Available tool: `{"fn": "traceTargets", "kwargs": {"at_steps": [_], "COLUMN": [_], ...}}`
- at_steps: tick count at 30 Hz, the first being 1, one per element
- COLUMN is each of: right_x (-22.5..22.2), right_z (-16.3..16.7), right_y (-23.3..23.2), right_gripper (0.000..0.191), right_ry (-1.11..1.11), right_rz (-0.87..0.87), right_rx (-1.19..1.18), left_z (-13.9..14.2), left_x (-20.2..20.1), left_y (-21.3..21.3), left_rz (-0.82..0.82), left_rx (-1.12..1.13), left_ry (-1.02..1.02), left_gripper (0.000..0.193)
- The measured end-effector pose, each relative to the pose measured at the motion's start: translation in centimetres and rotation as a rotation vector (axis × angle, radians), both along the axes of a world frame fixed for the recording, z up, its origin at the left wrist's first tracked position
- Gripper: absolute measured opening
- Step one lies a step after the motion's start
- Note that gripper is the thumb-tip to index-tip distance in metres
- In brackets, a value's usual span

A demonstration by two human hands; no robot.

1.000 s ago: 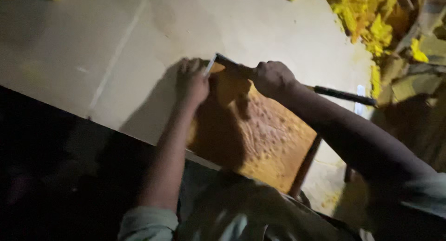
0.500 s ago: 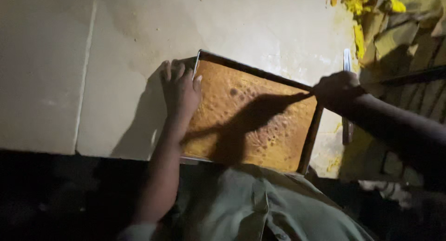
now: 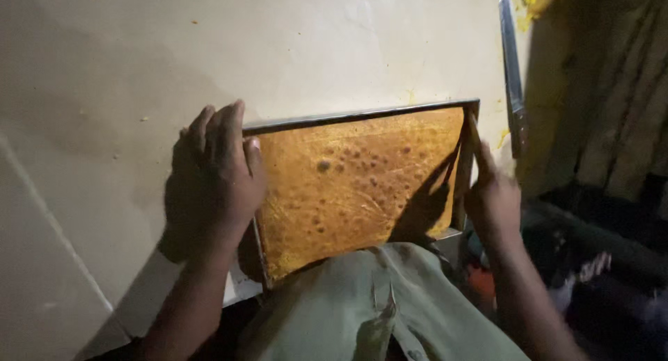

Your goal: The person cuts slabs of yellow sponge cake into strips with a knife on a tiled table, moving cut pieces aside. They then handle a baking tray, peel paper backing off a cake slab, and continue cutting slabs into smaller pieces.

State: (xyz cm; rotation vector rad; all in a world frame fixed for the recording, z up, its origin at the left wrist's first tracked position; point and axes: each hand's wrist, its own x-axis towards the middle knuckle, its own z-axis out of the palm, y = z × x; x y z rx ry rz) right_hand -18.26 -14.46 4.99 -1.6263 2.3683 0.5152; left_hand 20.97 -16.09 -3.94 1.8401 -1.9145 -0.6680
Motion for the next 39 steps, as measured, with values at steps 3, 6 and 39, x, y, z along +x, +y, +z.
{"fn": "traceTargets", "kwargs": {"at_steps": [3,6,39], "right_x": [-0.5,-1.8,14.9], "right_z": [-0.5,-0.9,-2.0], "right_y": [-4.1,-6.6,15.6], "right_gripper": [0.073,0.081,0.028], "right_ry": [0.045,0.096,-0.532], "right_rz": [0.008,0.058,1.575], "right_rx": [0.139,0.214,0.422], "left_z": [-0.1,-1.1,-2.6], "left_x": [-0.7,-1.5,-4.9], "left_y": [-1.5,-1.5,15.8], "left_rz": [0.025,0.071,0.459], "left_rx": [0.111,0.138,-0.104], "left_ry": [0.172,0.216,-0.283], "left_gripper": [0.042,0.03,0.037]}}
